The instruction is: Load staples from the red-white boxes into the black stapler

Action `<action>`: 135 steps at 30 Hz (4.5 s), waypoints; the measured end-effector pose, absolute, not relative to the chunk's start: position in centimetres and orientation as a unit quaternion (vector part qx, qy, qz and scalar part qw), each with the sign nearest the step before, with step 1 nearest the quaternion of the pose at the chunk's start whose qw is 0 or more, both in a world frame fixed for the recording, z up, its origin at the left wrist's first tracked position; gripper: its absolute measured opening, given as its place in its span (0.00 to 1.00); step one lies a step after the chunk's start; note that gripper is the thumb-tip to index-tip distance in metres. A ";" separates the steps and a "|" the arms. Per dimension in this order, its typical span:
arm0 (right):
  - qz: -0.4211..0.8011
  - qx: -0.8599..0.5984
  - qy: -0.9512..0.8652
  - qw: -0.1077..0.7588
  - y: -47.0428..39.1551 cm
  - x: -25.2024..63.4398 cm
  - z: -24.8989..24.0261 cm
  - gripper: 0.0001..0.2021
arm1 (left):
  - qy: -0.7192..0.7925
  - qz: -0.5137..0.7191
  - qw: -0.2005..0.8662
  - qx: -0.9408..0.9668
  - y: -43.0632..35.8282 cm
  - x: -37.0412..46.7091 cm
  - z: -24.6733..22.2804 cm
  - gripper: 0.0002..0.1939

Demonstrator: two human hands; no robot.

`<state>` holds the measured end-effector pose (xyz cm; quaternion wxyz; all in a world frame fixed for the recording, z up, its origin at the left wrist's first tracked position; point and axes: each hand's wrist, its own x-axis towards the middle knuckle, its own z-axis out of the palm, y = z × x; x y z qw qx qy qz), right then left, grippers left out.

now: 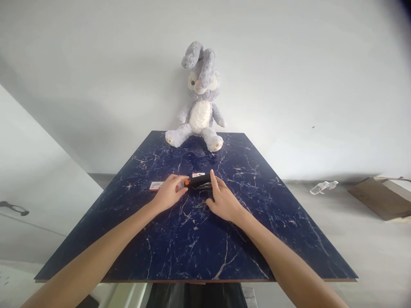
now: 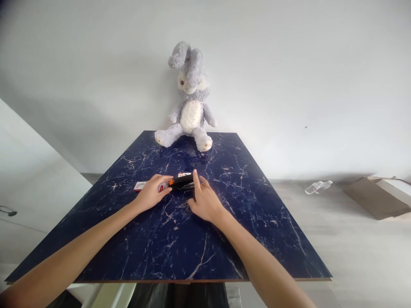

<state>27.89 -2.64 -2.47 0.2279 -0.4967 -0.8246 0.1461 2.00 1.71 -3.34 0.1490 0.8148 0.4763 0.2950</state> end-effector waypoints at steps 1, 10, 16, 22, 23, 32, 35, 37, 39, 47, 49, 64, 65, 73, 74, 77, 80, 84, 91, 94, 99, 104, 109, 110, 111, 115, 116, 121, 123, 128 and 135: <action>0.151 -0.493 -0.825 0.233 -2.5 27.8 -2.7 0.50 | 0.476 0.297 0.149 0.815 1.5 2.2 -3.3 0.20; 0.230 -0.495 -0.796 0.261 -1.0 28.6 -3.1 0.49 | 0.375 0.251 0.122 0.884 -0.8 3.7 -2.2 0.26; 0.224 -0.495 -0.799 0.258 -0.9 29.7 -3.6 0.47 | 0.487 0.157 0.116 0.851 3.8 -4.6 0.1 0.25; 0.217 -0.495 -0.805 0.245 -1.0 29.6 -3.4 0.46 | 0.516 0.078 0.226 0.823 4.6 -7.7 1.4 0.28; 0.217 -0.496 -0.805 0.243 -1.0 29.6 -3.3 0.46 | 0.527 0.087 0.236 0.812 4.4 -7.6 1.6 0.31; 0.213 -0.496 -0.807 0.239 -1.0 29.5 -3.0 0.44 | 0.514 0.110 0.249 0.813 3.7 -6.5 2.3 0.34; 0.214 -0.499 -0.807 0.232 -1.0 29.6 -2.9 0.44 | 0.508 0.147 0.221 0.819 3.6 -5.9 2.1 0.32; 0.217 -0.503 -0.806 0.225 -1.1 29.6 -2.7 0.44 | 0.491 0.142 0.221 0.831 3.4 -5.2 1.7 0.32; 0.221 -0.506 -0.804 0.220 -1.2 29.5 -2.5 0.44 | 0.488 0.122 0.226 0.834 3.0 -4.4 1.1 0.33; 0.207 -0.498 -0.808 0.238 -1.1 29.4 -2.7 0.43 | 0.490 0.235 0.184 0.819 3.2 -1.3 -0.7 0.44; 0.205 -0.496 -0.809 0.242 -1.0 29.5 -2.9 0.43 | 0.472 0.220 0.199 0.831 3.5 -0.4 -1.1 0.44; 0.259 -0.435 -0.817 0.276 -1.5 28.5 -3.2 0.49 | 0.390 0.202 0.296 0.848 0.3 3.6 -2.1 0.54; 0.259 -0.435 -0.818 0.274 -1.5 28.5 -3.1 0.49 | 0.385 0.205 0.306 0.846 0.3 3.3 -2.0 0.53; 0.247 -0.438 -0.820 0.272 -1.4 28.6 -3.0 0.49 | 0.368 0.240 0.353 0.826 0.6 2.9 -1.8 0.53; 0.246 -0.440 -0.820 0.272 -1.4 28.6 -3.0 0.49 | 0.372 0.239 0.343 0.828 0.6 2.8 -2.0 0.54; 0.245 -0.440 -0.820 0.271 -1.4 28.7 -3.1 0.49 | 0.401 0.225 0.313 0.831 0.9 2.5 -2.7 0.57; 0.246 -0.438 -0.822 0.268 -1.4 28.7 -3.1 0.49 | 0.418 0.212 0.311 0.827 1.1 2.2 -3.1 0.58; 0.245 -0.436 -0.822 0.272 -1.4 28.7 -3.1 0.49 | 0.416 0.201 0.301 0.834 0.9 2.2 -3.0 0.58; 0.254 -0.436 -0.820 0.268 -1.4 28.7 -2.9 0.48 | 0.416 0.195 0.258 0.850 0.4 2.6 -2.6 0.55; 0.256 -0.429 -0.822 0.273 -1.3 28.8 -3.1 0.48 | 0.416 0.184 0.261 0.852 0.2 2.6 -2.6 0.53; 0.258 -0.421 -0.824 0.278 -1.0 29.1 -3.7 0.48 | 0.396 0.191 0.250 0.863 0.1 2.6 -2.2 0.49; 0.253 -0.419 -0.823 0.290 -0.9 29.0 -4.0 0.48 | 0.403 0.313 0.164 0.844 2.3 2.4 -2.3 0.23; 0.247 -0.417 -0.825 0.291 -0.8 28.9 -3.9 0.48 | 0.369 0.209 0.076 0.902 5.3 2.8 -3.8 0.26; 0.246 -0.416 -0.826 0.291 -0.8 28.9 -3.9 0.48 | 0.365 0.200 0.059 0.907 5.5 2.8 -4.1 0.27; 0.245 -0.415 -0.826 0.291 -0.8 29.0 -3.9 0.48 | 0.369 0.198 0.040 0.907 5.6 2.8 -4.3 0.27; 0.244 -0.417 -0.825 0.294 -0.9 29.0 -3.9 0.48 | 0.411 0.210 0.003 0.887 5.1 2.5 -4.3 0.24; 0.243 -0.417 -0.825 0.295 -0.9 29.1 -4.0 0.49 | 0.417 0.207 0.014 0.885 5.0 2.4 -4.1 0.24; 0.242 -0.411 -0.827 0.297 -0.8 29.1 -4.1 0.49 | 0.388 0.187 0.131 0.893 4.6 2.3 -3.5 0.28; 0.244 -0.414 -0.825 0.297 -0.8 29.0 -4.0 0.48 | 0.366 0.182 0.173 0.896 4.4 2.4 -3.4 0.30; 0.251 -0.413 -0.826 0.289 -0.9 29.0 -3.8 0.47 | 0.397 0.226 0.224 0.861 3.9 2.1 -3.2 0.30; 0.259 -0.423 -0.823 0.277 -1.0 29.0 -3.7 0.47 | 0.365 0.153 0.345 0.851 3.3 1.1 -2.4 0.56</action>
